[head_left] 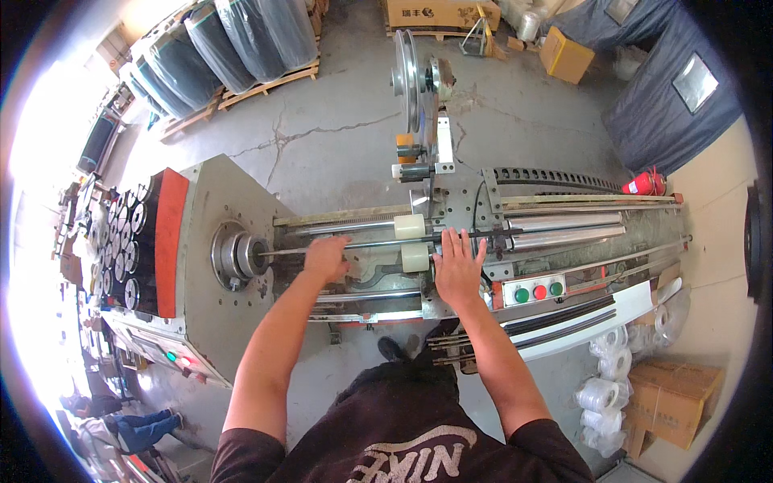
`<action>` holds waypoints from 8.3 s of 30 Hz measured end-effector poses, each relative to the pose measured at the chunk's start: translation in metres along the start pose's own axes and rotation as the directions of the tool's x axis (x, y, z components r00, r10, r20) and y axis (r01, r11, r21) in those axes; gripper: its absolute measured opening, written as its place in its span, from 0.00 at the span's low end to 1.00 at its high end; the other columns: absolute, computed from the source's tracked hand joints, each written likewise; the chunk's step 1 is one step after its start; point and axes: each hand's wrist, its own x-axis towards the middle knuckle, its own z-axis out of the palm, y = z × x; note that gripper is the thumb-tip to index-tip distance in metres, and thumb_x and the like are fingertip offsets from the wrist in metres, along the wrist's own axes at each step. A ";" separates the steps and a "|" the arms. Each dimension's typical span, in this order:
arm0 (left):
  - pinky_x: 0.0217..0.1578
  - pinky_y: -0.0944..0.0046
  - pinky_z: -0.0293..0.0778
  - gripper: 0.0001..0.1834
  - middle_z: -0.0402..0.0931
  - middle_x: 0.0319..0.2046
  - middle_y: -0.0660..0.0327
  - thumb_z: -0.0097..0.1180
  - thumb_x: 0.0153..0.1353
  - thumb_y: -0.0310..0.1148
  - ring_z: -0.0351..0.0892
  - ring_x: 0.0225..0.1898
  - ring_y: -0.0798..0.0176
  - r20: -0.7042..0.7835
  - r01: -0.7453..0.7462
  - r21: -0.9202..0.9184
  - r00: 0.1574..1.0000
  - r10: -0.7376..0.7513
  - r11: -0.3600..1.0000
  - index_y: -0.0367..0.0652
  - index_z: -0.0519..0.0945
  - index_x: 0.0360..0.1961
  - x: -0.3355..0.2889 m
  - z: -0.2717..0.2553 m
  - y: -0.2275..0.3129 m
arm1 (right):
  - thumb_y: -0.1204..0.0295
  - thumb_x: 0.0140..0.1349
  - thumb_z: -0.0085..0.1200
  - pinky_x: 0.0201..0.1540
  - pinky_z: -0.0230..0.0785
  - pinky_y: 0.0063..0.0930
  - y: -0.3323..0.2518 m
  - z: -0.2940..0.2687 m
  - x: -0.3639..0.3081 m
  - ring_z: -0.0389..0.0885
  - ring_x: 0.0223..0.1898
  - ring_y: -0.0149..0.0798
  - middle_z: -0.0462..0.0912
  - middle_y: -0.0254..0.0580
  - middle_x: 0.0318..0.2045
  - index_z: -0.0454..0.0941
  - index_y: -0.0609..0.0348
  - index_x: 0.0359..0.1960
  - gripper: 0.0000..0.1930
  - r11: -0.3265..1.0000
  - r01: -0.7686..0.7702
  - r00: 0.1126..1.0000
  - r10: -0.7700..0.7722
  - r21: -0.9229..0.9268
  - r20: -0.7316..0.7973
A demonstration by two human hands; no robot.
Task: The person operates an industrial lathe to process metal rods, sliding a series of rods through the machine components and securing them before initiating the automated cutting or polishing sequence using control buttons.
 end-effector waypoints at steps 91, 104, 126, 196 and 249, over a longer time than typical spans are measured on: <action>0.57 0.46 0.77 0.35 0.88 0.45 0.55 0.74 0.54 0.44 0.84 0.53 0.44 -0.127 0.174 0.030 0.977 -0.169 0.984 0.52 0.80 0.64 -0.016 0.029 -0.088 | 0.54 0.76 0.52 0.72 0.56 0.61 0.047 0.012 0.088 0.79 0.64 0.53 0.86 0.50 0.56 0.82 0.59 0.60 0.24 0.955 -0.096 0.966 0.020 0.282 0.259; 0.46 0.43 0.81 0.46 0.88 0.43 0.53 0.75 0.51 0.50 0.87 0.46 0.43 0.172 0.233 -0.013 0.959 -0.227 0.972 0.59 0.73 0.73 0.033 0.010 -0.009 | 0.52 0.70 0.63 0.42 0.76 0.43 0.063 0.122 0.168 0.84 0.44 0.39 0.87 0.46 0.44 0.85 0.62 0.55 0.25 0.347 -0.806 0.560 0.183 0.480 0.808; 0.52 0.49 0.75 0.24 0.82 0.43 0.53 0.66 0.54 0.33 0.84 0.49 0.49 0.009 -0.082 -0.102 0.996 0.083 0.991 0.38 0.75 0.52 0.077 0.043 0.121 | 0.64 0.74 0.59 0.33 0.73 0.24 0.041 0.079 0.175 0.78 0.25 0.25 0.85 0.34 0.25 0.87 0.63 0.37 0.14 0.387 -0.683 0.727 0.288 0.619 0.623; 0.53 0.45 0.78 0.50 0.86 0.46 0.43 0.62 0.67 0.56 0.85 0.50 0.38 0.184 -0.040 -0.414 0.975 0.127 0.909 0.41 0.54 0.79 0.114 -0.005 0.130 | 0.74 0.70 0.62 0.45 0.81 0.35 0.100 0.025 -0.144 0.92 0.43 0.46 0.90 0.50 0.46 0.76 0.60 0.56 0.15 0.588 -0.515 0.855 0.405 0.623 0.325; 0.34 0.65 0.77 0.14 0.82 0.29 0.63 0.58 0.75 0.39 0.79 0.31 0.69 0.271 0.183 -0.827 0.958 0.092 0.532 0.39 0.81 0.35 0.117 -0.034 0.111 | 0.68 0.76 0.54 0.31 0.67 0.21 0.002 -0.017 0.088 0.85 0.30 0.29 0.88 0.38 0.46 0.77 0.55 0.49 0.07 -0.164 -0.455 0.860 0.176 0.875 0.480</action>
